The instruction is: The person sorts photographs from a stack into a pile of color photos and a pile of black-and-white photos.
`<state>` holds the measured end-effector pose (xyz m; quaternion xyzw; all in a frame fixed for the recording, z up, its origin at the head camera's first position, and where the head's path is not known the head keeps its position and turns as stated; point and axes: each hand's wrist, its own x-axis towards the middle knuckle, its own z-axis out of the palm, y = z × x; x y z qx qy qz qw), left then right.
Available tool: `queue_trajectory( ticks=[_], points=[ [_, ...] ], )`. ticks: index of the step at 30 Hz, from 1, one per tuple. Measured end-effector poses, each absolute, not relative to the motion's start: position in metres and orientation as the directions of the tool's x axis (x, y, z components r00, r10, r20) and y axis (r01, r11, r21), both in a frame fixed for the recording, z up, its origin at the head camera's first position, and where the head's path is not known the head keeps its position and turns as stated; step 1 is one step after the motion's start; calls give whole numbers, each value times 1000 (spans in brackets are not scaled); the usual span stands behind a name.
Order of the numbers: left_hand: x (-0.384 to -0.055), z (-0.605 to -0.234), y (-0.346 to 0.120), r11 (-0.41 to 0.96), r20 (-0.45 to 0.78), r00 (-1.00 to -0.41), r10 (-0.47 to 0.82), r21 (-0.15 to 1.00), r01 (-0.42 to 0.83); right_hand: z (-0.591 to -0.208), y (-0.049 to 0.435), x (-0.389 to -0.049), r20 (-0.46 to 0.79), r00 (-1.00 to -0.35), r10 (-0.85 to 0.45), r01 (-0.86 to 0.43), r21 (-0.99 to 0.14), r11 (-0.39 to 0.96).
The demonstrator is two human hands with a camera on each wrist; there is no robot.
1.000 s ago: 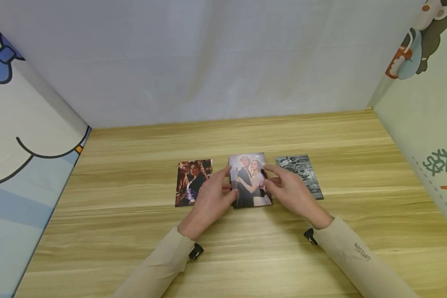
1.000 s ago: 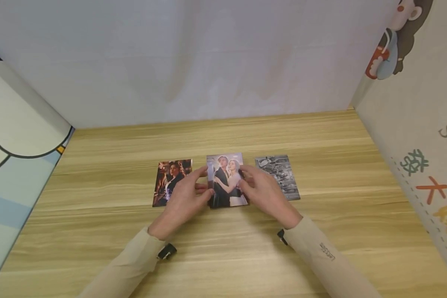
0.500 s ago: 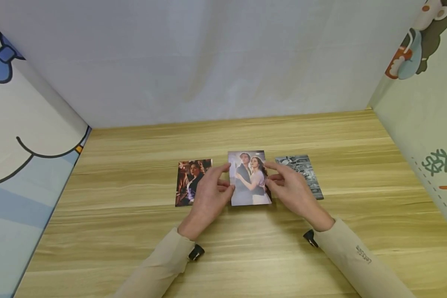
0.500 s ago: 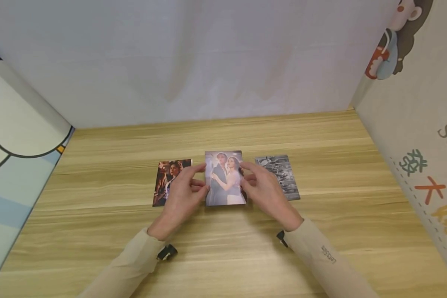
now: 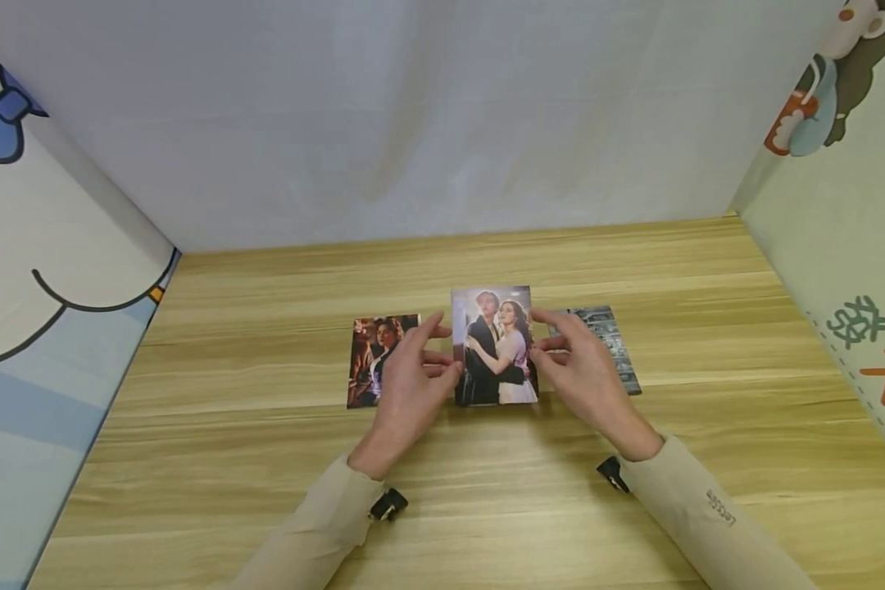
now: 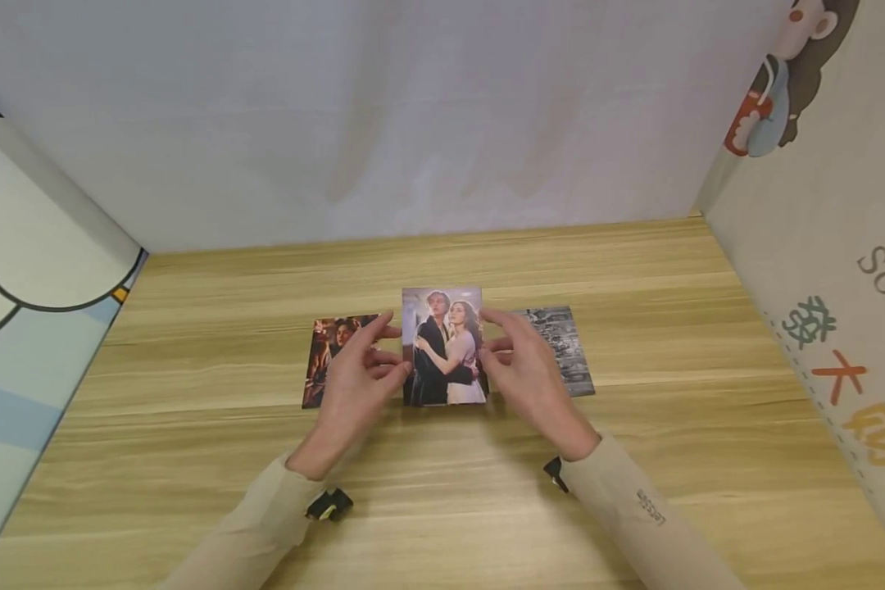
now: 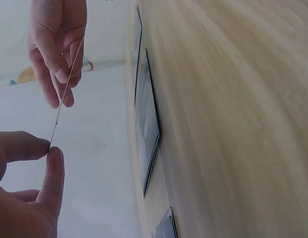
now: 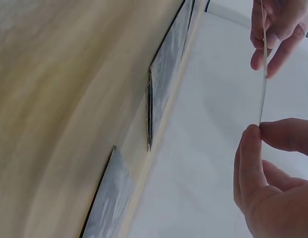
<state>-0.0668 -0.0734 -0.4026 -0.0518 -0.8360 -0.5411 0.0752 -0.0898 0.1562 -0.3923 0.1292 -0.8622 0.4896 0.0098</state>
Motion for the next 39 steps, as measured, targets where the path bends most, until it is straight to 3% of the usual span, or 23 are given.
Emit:
queue_trajectory(
  ticks=[9, 18, 39],
  points=[
    [-44, -394, -63, 357, 178, -982, -57, 922, 146, -384, 167, -77, 142, -960, -240, -234, -879, 416],
    [-42, -390, -65, 334, 202, -977, -69, 928, 168, -379, 164, -75, 144, -962, -234, -228, -891, 392],
    [-38, -383, -80, 396, 238, -964, -115, 901, 175, -371, 150, -74, 140, -959, -245, -228, -895, 383]
  ],
)
